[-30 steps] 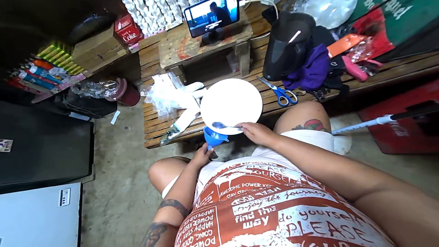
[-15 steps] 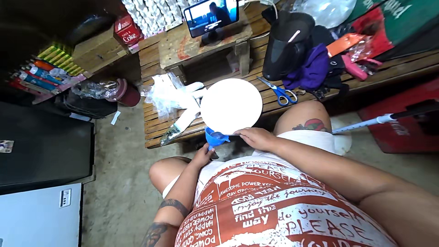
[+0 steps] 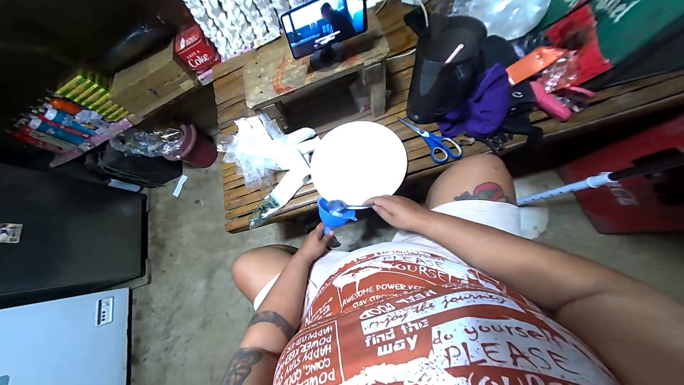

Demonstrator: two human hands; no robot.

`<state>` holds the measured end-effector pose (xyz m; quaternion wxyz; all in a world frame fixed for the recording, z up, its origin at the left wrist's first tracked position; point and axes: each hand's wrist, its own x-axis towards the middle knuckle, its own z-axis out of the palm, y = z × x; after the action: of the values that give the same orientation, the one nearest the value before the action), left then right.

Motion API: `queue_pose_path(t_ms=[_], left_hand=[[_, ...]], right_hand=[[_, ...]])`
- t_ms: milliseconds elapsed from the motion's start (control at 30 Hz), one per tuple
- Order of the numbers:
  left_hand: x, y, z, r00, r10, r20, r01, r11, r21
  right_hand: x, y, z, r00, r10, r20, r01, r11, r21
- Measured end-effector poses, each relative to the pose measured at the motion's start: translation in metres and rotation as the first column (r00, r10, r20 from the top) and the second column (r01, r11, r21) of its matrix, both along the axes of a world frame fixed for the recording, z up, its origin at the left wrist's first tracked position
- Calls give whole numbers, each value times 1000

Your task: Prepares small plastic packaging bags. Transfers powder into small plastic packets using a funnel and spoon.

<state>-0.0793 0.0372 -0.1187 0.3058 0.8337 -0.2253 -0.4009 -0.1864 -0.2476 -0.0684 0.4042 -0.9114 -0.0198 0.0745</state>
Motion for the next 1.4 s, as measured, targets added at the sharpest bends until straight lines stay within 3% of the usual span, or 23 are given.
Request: queue_pose_path(t_ms=[133,267,500,600,733,867,1033,1100,1267,1333,1400], left_hand=[[-1,0,1,1000,4,0,-4,1000,10],[-1,-2,3,1000,0,8,-1,1000,18],[-1,0,1,1000,-3,-1,3,1000,22],[-1,1,-1,1000,-26,6,26,999,35],[-2,-1,1,999,-43,-24,44,998,48],[-4,-6,3,996,-49,-74,51,998,29],[-5,-8,2,993,-52,-107,52,999,5],[-4,-8,2,993,-51,-103,51,999,0],[-5,-8,5,994,-48,-98,49,999,5],[-5,-9,2,993,-60,-101,61,998,12],[-4,-10,0,991,-70,-111,72,997,15]], right_hand=[[10,-15,-3,994,-107,8,107,994,25],[23,-23,-4,960,-271,-65,267,962,-58],[4,0,2,1000,-7,6,7,999,38],[6,-17,-4,995,-92,38,90,995,52],[14,-33,-1,946,-320,-50,315,945,-83],[5,-24,-1,974,-221,-60,214,971,-104],[-4,-19,-9,997,8,76,-12,999,50],[-1,-26,-3,999,-35,30,33,997,64],[1,-37,14,949,-304,-85,294,949,-111],[-1,-33,9,948,-312,-69,300,943,-145],[-6,-23,7,973,-224,-55,213,965,-151]])
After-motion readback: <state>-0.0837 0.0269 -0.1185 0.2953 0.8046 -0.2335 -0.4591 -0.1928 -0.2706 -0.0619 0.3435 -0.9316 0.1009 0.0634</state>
